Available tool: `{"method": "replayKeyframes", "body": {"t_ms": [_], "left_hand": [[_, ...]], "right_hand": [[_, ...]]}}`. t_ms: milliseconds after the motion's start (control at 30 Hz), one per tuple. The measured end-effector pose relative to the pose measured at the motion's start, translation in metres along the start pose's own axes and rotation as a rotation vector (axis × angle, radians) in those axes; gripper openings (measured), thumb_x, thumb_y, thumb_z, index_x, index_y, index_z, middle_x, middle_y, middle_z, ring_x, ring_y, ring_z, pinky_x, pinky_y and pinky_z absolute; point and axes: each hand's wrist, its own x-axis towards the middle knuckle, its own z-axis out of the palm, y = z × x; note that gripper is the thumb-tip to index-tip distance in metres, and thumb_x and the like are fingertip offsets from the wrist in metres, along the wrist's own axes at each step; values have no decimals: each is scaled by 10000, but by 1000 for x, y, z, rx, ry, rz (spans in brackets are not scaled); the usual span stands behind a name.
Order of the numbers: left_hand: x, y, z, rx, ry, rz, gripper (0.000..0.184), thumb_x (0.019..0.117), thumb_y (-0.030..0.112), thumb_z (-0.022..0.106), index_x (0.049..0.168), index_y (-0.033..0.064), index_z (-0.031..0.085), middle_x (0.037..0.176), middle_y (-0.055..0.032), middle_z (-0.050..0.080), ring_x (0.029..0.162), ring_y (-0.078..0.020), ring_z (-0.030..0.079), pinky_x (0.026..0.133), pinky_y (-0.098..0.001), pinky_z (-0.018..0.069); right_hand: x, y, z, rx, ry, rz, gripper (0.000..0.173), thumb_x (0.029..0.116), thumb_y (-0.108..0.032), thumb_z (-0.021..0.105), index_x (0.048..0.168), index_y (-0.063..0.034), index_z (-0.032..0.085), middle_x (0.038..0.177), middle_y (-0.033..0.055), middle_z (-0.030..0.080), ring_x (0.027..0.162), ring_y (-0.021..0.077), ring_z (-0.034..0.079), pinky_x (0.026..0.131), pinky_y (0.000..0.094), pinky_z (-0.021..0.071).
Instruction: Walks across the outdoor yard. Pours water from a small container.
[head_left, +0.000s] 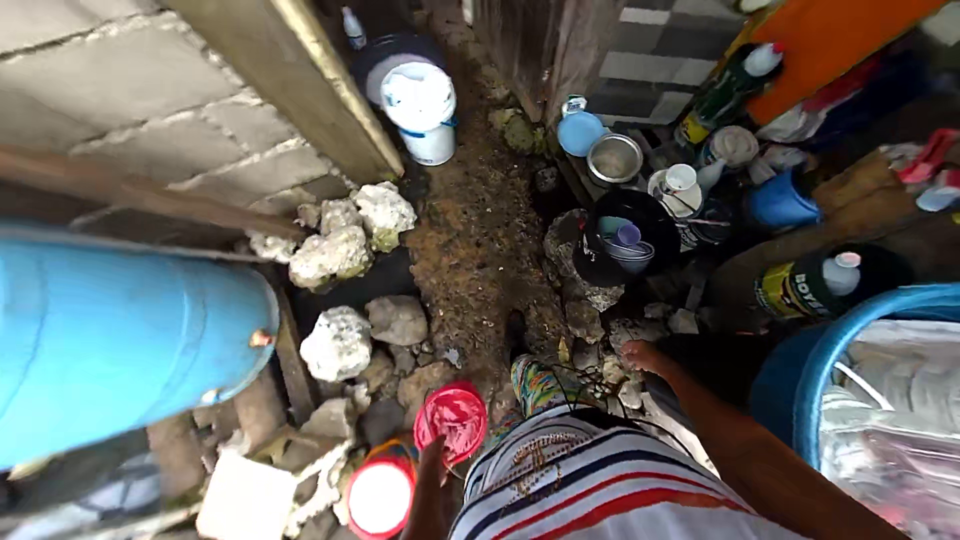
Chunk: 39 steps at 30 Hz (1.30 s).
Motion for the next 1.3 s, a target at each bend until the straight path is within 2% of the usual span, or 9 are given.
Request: {"method": "replayKeyframes", "body": {"t_ms": [500, 600, 700, 867, 967, 1100, 1200, 1267, 1300], "left_hand": [[20, 282, 111, 536, -216, 182, 421, 1093, 265, 490, 1357, -57, 548, 1167, -232, 623, 931, -268, 599, 846, -442, 517], [31, 317, 149, 651, -282, 243, 364, 1086, 251, 502, 1254, -59, 591, 967, -147, 607, 766, -189, 555, 742, -362, 507], [33, 344, 187, 702, -317, 278, 330, 1066, 221, 524, 1209, -69, 589, 851, -102, 562, 672, -149, 499, 669, -326, 478], [48, 382, 236, 805, -392, 302, 381, 1059, 258, 551, 1277, -54, 551, 864, -104, 565, 685, -152, 514, 700, -328, 496], [46, 406, 266, 878, -445, 325, 326, 1054, 241, 542, 1204, -48, 570, 785, -49, 524, 635, -121, 489, 658, -300, 479], [44, 417, 306, 1043, -473, 350, 370, 1060, 271, 543, 1267, -35, 569, 851, -85, 560, 671, -145, 500, 661, -320, 470], [44, 421, 336, 1117, -482, 372, 391, 1058, 263, 542, 1308, -37, 552, 904, -117, 579, 717, -179, 520, 697, -359, 480], [45, 420, 349, 1175, -487, 388, 390, 1067, 275, 525, 1304, -33, 561, 930, -123, 593, 741, -186, 540, 716, -366, 491], [47, 419, 354, 1200, -494, 395, 398, 1071, 275, 522, 1308, -42, 564, 951, -140, 603, 759, -201, 549, 738, -383, 496]], "right_hand": [[2, -35, 4, 535, 47, 226, 407, 1061, -144, 558, 1440, 0, 528, 1321, 274, 623, 1091, 360, 675, 956, 484, 540], [-9, -39, 23, 651, 64, 261, 403, 1071, -151, 549, 1447, -9, 528, 1330, 271, 622, 1104, 355, 674, 955, 484, 541], [-28, -34, 59, 739, 92, 321, 403, 1074, -153, 537, 1451, -11, 528, 1326, 267, 627, 1100, 353, 684, 948, 475, 552], [-78, -41, 151, 991, 172, 481, 397, 1072, -135, 535, 1445, 0, 529, 1294, 273, 643, 1048, 351, 696, 914, 479, 558], [-113, -72, 217, 1161, 263, 596, 379, 1072, -100, 525, 1430, 27, 532, 1249, 279, 658, 1005, 349, 698, 879, 480, 566], [-149, -150, 285, 1356, 239, 739, 383, 1087, -115, 498, 1438, 37, 506, 1245, 274, 656, 1012, 347, 686, 879, 491, 555], [-168, -201, 322, 1422, 289, 471, 386, 1082, -83, 498, 1383, 158, 491, 1160, 369, 638, 917, 381, 690, 797, 478, 574], [-194, -244, 274, 1431, 345, 248, 361, 1035, 20, 514, 1265, 297, 486, 1102, 492, 602, 919, 482, 699, 789, 472, 589], [-208, -280, 182, 1557, 106, 585, 352, 1024, 91, 497, 1347, 231, 495, 1324, 429, 562, 1194, 458, 618, 1047, 454, 468]]}}
